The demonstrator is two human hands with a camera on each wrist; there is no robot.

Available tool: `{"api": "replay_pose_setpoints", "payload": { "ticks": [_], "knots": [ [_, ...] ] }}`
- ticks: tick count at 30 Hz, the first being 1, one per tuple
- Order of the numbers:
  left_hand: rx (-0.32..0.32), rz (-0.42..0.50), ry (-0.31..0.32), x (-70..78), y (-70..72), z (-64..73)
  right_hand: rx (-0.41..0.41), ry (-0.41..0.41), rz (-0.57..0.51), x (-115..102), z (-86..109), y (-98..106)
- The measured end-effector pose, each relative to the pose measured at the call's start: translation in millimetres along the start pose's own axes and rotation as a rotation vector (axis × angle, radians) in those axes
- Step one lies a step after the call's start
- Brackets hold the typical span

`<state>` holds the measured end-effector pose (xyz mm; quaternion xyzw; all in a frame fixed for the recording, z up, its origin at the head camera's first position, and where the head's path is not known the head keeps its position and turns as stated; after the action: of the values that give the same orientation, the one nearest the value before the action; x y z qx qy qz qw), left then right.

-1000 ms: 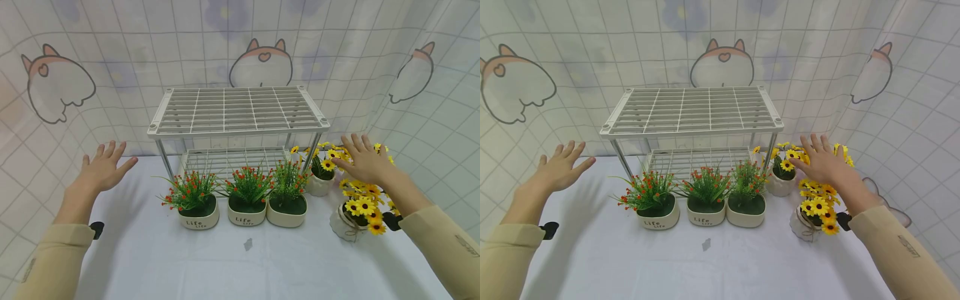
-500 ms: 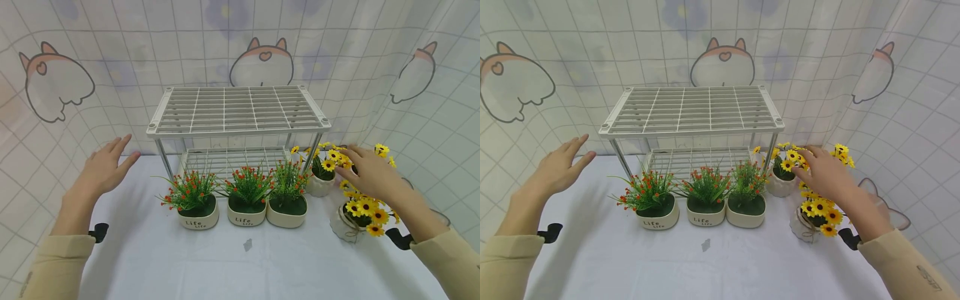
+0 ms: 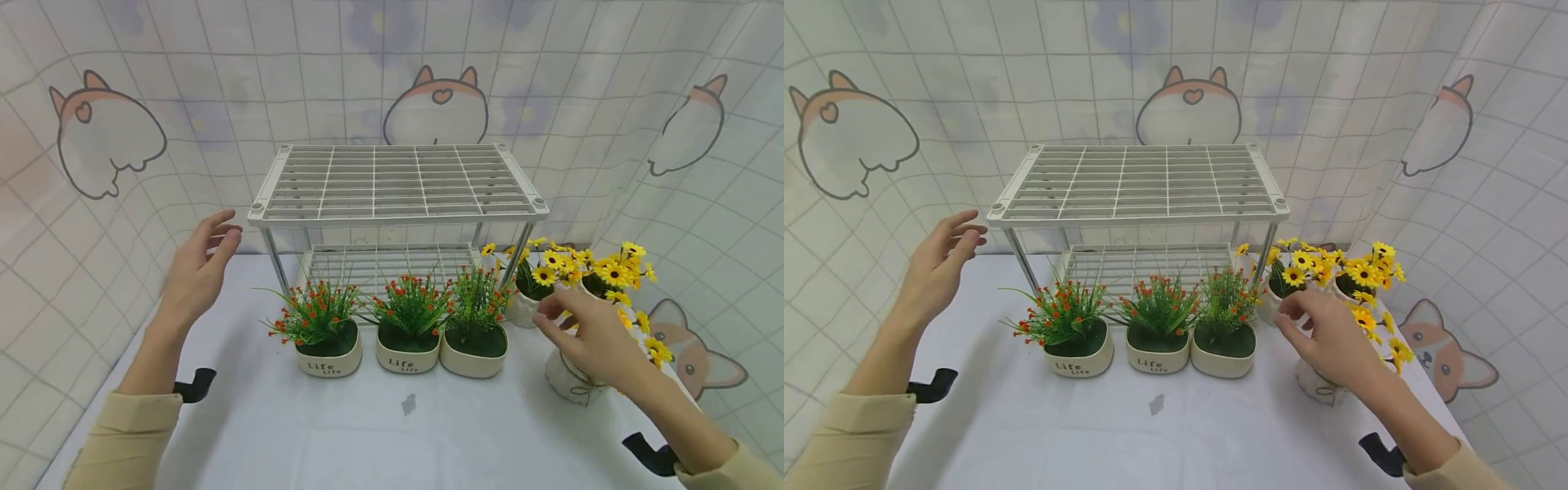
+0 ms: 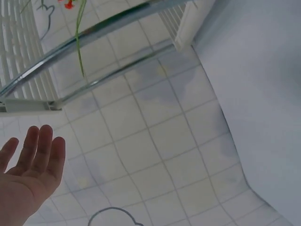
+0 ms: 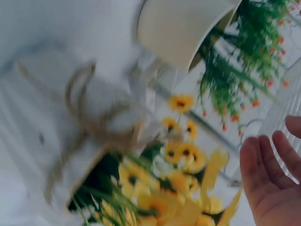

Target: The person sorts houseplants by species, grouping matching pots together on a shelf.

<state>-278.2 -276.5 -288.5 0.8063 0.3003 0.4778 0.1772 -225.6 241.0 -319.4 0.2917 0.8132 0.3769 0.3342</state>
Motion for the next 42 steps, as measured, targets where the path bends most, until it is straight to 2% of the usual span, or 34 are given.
{"api": "replay_pose_setpoints", "payload": {
  "ticks": [3,7,10,16,20,25,29,34,38,42],
  "knots": [
    [0.004,0.110,0.023,2.3,-5.0,-0.5,-0.064,-0.118,-0.167,-0.7,10.4,-13.3],
    [0.016,0.275,0.043,4.6,-12.1,-4.1,-0.104,-0.290,-0.350,1.7,24.1,-32.9],
    [0.019,0.357,0.061,6.0,-16.8,-6.3,-0.101,-0.387,-0.405,6.8,31.7,-46.8],
    [0.026,0.442,0.075,10.3,-22.7,-7.0,-0.099,-0.637,-0.505,21.3,49.7,-80.3],
    [0.029,0.505,0.096,12.0,-25.5,-9.0,-0.111,-0.740,-0.584,28.7,58.1,-102.2],
    [0.033,0.533,0.117,12.9,-28.2,-11.0,-0.145,-0.790,-0.654,40.1,58.8,-120.9],
    [0.045,0.568,0.133,12.2,-30.8,-12.2,-0.141,-0.797,-0.733,46.8,57.1,-130.0],
    [0.053,0.572,0.158,10.5,-33.6,-13.3,-0.120,-0.752,-0.816,48.3,52.6,-136.4],
    [0.066,0.583,0.182,8.8,-33.8,-13.4,-0.109,-0.702,-0.844,46.6,47.6,-138.5],
    [0.080,0.582,0.195,8.9,-33.2,-14.9,-0.112,-0.686,-0.862,46.0,44.7,-141.0]
  ]
}}
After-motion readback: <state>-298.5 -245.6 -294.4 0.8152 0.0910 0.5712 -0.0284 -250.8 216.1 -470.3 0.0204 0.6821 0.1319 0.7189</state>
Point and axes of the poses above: each hand's wrist, its own z-axis away from the middle knuckle, its own y-axis out of the back of the hand, x = y × z, the point moved 8 cm from there along -z, towards the middle knuckle
